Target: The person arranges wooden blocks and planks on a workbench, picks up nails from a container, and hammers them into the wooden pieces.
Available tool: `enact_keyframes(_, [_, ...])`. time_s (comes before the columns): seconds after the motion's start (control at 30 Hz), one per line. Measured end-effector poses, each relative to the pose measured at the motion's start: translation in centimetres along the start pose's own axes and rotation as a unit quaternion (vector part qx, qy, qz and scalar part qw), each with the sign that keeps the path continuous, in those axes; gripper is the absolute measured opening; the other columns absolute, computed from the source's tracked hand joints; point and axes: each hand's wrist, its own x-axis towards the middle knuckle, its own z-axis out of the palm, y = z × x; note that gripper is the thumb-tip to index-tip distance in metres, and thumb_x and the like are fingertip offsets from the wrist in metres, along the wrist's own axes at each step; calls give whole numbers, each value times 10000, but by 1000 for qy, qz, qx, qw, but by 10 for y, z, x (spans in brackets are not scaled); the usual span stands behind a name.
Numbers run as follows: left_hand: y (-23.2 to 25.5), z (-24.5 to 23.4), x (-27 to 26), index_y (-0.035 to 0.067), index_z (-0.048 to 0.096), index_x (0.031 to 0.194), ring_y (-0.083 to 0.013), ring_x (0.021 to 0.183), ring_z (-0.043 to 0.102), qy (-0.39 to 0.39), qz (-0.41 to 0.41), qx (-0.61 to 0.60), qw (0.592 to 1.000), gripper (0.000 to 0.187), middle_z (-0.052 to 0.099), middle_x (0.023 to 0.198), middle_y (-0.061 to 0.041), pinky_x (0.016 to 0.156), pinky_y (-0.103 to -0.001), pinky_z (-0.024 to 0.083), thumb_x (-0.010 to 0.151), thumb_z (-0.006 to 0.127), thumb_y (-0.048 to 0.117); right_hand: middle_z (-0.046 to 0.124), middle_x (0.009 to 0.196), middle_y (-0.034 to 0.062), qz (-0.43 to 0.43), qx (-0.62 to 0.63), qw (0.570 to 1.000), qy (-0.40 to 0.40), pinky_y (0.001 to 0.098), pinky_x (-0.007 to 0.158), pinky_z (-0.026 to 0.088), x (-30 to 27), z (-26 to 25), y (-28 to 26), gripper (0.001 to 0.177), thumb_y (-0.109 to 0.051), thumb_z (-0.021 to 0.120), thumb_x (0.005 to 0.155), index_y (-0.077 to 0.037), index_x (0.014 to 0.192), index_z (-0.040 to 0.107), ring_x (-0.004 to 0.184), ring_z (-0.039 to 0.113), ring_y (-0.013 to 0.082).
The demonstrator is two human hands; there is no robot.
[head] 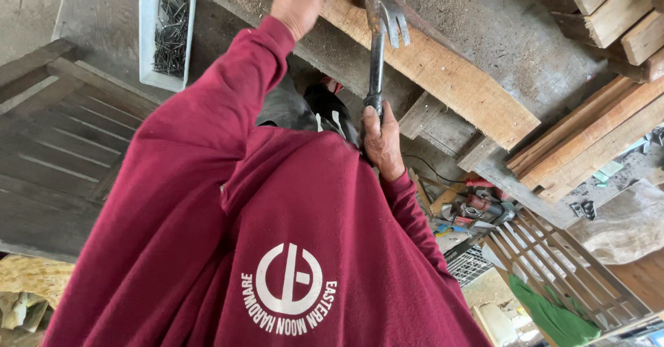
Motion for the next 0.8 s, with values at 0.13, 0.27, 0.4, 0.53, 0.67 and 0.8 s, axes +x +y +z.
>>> enact_keyframes(0.13, [-31,-13,18,49,687,930,-202,693,598,50,-199,169,964,270,647,792,-59,647,-378,519,1007,666,307,555,779,-28,-5,53,998,-19,241,558,432,11,3,2,457,-484,606,1015,-51,1154,572,654,497,60])
enact_keyframes(0.27, [-27,19,13,66,714,866,-244,674,650,149,-194,152,958,293,682,756,-85,629,-405,542,949,676,344,536,706,-24,27,59,998,-28,250,511,425,9,3,3,446,-483,615,986,-54,1087,548,587,496,74])
enact_keyframes(0.4, [-6,33,-2,106,745,847,-325,687,677,155,20,328,931,305,708,746,-117,617,-472,528,916,692,398,552,735,1,-22,-32,999,-15,272,552,443,8,-10,1,416,-465,623,1033,-54,1069,569,641,504,73])
enact_keyframes(0.53, [-1,38,-1,109,720,838,-318,722,693,128,-92,315,936,344,705,760,-122,698,-474,531,992,631,403,591,680,84,-39,-212,976,-3,351,514,465,2,-35,-13,397,-433,650,1010,-49,1098,598,563,554,149])
enact_keyframes(0.67, [-4,39,0,82,733,747,-384,691,691,214,-69,275,935,420,707,696,-153,615,-502,538,861,714,486,695,876,129,-220,-343,913,-27,372,548,556,-13,-65,-37,440,-418,707,1006,-31,1199,622,642,683,232])
enact_keyframes(0.8, [-15,41,2,41,714,737,-392,667,697,269,-24,276,922,431,700,684,-171,603,-500,547,841,726,459,710,937,101,-257,-464,846,-59,419,535,548,-11,-79,-53,411,-420,755,942,-85,1155,648,641,695,298])
